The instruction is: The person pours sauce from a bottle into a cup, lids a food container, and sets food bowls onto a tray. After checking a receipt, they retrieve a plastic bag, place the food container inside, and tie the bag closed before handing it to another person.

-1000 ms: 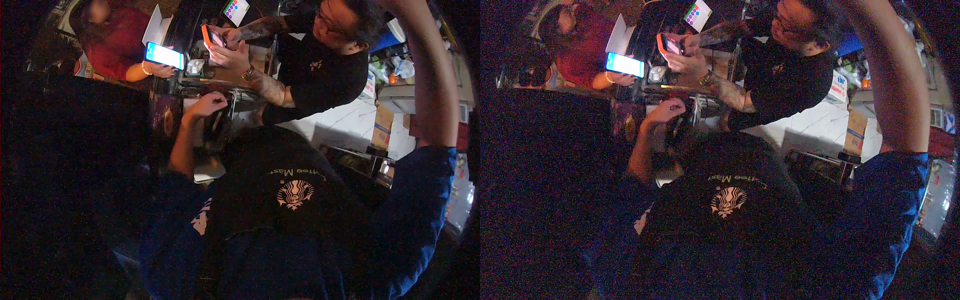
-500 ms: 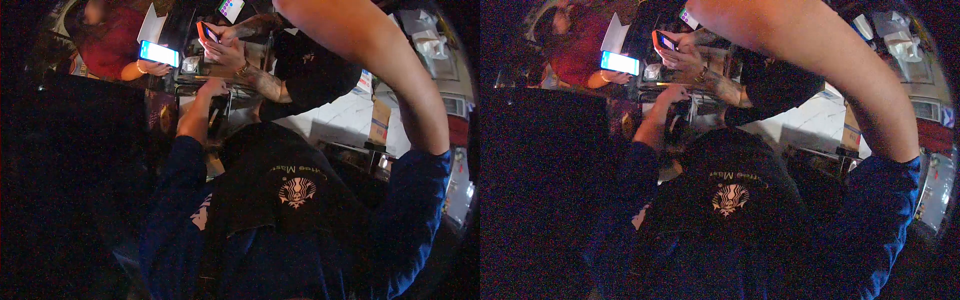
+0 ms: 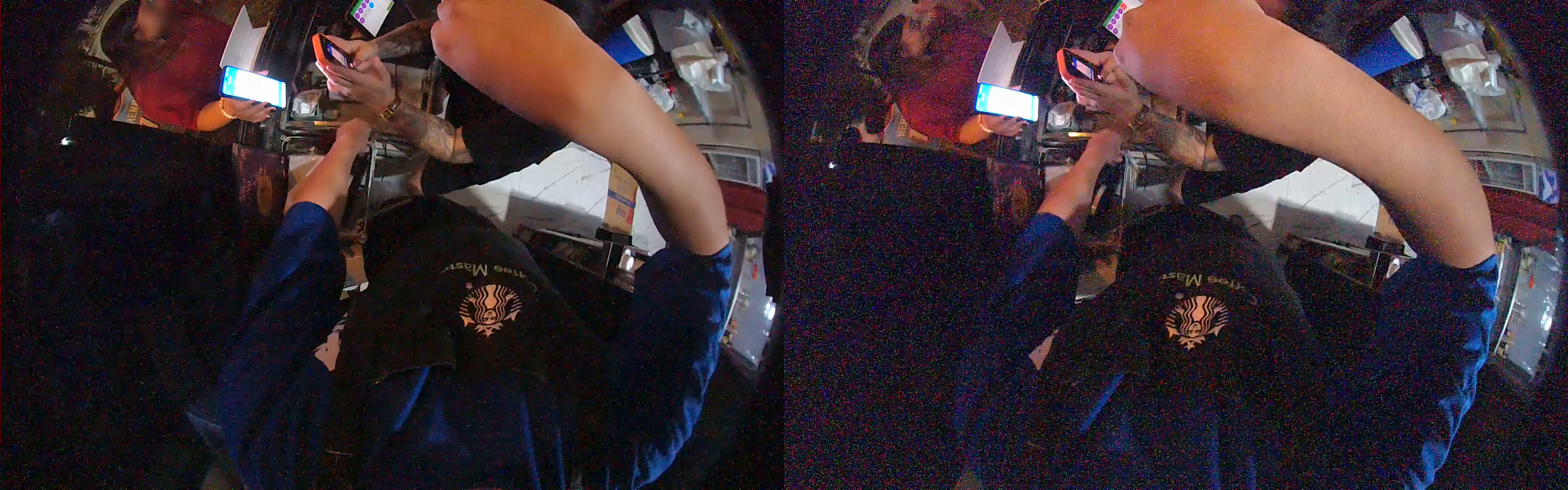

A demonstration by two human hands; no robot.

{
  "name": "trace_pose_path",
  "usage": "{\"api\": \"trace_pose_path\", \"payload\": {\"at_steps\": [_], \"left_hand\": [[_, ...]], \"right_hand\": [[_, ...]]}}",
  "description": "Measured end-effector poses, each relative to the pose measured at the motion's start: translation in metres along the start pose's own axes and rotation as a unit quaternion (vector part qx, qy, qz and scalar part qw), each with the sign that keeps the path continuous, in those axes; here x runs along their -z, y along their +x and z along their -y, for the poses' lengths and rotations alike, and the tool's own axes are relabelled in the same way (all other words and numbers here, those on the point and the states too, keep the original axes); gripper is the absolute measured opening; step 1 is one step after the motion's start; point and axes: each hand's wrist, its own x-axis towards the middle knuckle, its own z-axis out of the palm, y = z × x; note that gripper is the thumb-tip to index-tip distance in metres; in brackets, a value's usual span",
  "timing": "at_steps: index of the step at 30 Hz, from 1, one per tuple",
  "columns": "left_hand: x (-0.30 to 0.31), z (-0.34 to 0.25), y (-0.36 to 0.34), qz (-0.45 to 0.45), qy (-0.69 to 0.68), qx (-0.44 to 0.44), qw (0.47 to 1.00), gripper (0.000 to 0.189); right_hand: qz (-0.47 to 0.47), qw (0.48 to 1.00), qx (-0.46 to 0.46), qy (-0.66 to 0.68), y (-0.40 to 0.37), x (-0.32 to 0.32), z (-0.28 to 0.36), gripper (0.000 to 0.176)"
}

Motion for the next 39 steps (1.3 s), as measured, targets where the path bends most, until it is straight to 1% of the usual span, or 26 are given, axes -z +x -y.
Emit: {"api": "trace_pose_path", "payload": {"at_steps": [3,6,9,10,13,14,16,18,19,20,22,23,25,28,30,31,32,34,35,36,37,39], "left_hand": [[0.010,0.001,0.004,0.065,0.064,-0.024,0.996,0.030],[0.011,0.024,-0.006,0.055,-0.107,-0.054,0.991,0.027],[-0.018,0.058,0.003,0.038,-0.244,-0.071,0.966,0.024],[-0.005,0.055,-0.005,0.064,-0.255,-0.073,0.962,0.028],[0.029,0.032,-0.033,0.070,-0.316,-0.049,0.945,0.026],[0.035,0.027,-0.040,0.067,-0.301,-0.076,0.948,0.025],[0.036,0.022,-0.044,0.066,-0.269,-0.130,0.952,0.022],[0.030,0.021,-0.044,0.016,-0.230,-0.168,0.959,0.018],[0.027,0.022,-0.040,-0.010,-0.209,-0.186,0.960,0.016],[0.024,0.023,-0.037,-0.004,-0.200,-0.190,0.961,0.016],[0.018,0.027,-0.026,0.005,-0.183,-0.196,0.963,0.017],[0.016,0.028,-0.020,0.042,-0.165,-0.175,0.970,0.017],[0.017,0.024,-0.010,0.117,-0.130,-0.130,0.976,0.018],[0.037,0.006,-0.015,0.140,-0.067,-0.108,0.982,0.019],[0.059,-0.013,-0.021,0.168,-0.025,-0.096,0.981,0.021],[0.067,-0.020,-0.023,0.183,-0.005,-0.091,0.979,0.022],[0.063,-0.019,-0.018,0.168,0.034,-0.122,0.978,0.023],[0.033,-0.006,0.004,0.140,0.112,-0.181,0.967,0.023],[0.029,-0.004,0.005,0.130,0.128,-0.191,0.964,0.023],[0.023,-0.005,0.001,0.115,0.122,-0.191,0.967,0.022],[0.020,-0.008,0.001,0.098,0.096,-0.173,0.975,0.022],[0.020,-0.018,-0.018,0.039,0.038,-0.132,0.990,0.021]], "right_hand": [[0.000,1.000,-0.003,-0.015,-0.004,-0.004,0.005,0.014],[-0.009,0.998,-0.037,-0.058,-0.010,-0.002,0.007,0.013],[-0.050,0.996,-0.038,-0.067,-0.025,-0.003,-0.003,0.012],[-0.069,0.995,-0.032,-0.068,-0.028,-0.004,-0.007,0.011],[-0.057,0.994,-0.095,-0.008,-0.036,0.009,-0.011,0.010],[-0.060,0.992,-0.100,-0.056,-0.038,0.005,-0.012,0.010],[-0.043,0.989,-0.136,-0.031,-0.042,0.013,-0.010,0.010],[-0.049,0.989,-0.136,-0.017,-0.045,0.011,-0.011,0.011],[-0.065,0.991,-0.119,-0.019,-0.045,0.003,-0.018,0.011],[-0.081,0.991,-0.102,-0.021,-0.046,-0.001,-0.021,0.011],[-0.088,0.990,-0.113,-0.008,-0.051,0.002,-0.014,0.012],[-0.090,0.989,-0.117,-0.002,-0.052,0.005,-0.011,0.013],[-0.057,0.993,-0.091,-0.043,-0.050,0.012,-0.008,0.014],[0.029,0.991,-0.060,-0.115,-0.041,0.008,-0.008,0.015],[0.052,0.989,-0.058,-0.127,-0.040,0.010,-0.005,0.016],[0.040,0.990,-0.066,-0.116,-0.044,0.017,-0.001,0.017],[0.016,0.993,-0.070,-0.092,-0.045,0.017,0.000,0.016],[-0.044,0.996,-0.074,-0.029,-0.050,0.009,0.003,0.017],[-0.080,0.994,-0.074,0.009,-0.056,-0.003,0.006,0.017],[-0.121,0.989,-0.074,0.044,-0.061,-0.016,0.007,0.019],[-0.167,0.981,-0.073,0.070,-0.064,-0.028,0.005,0.020],[-0.160,0.980,-0.108,0.053,-0.052,-0.028,0.004,0.025]]}}
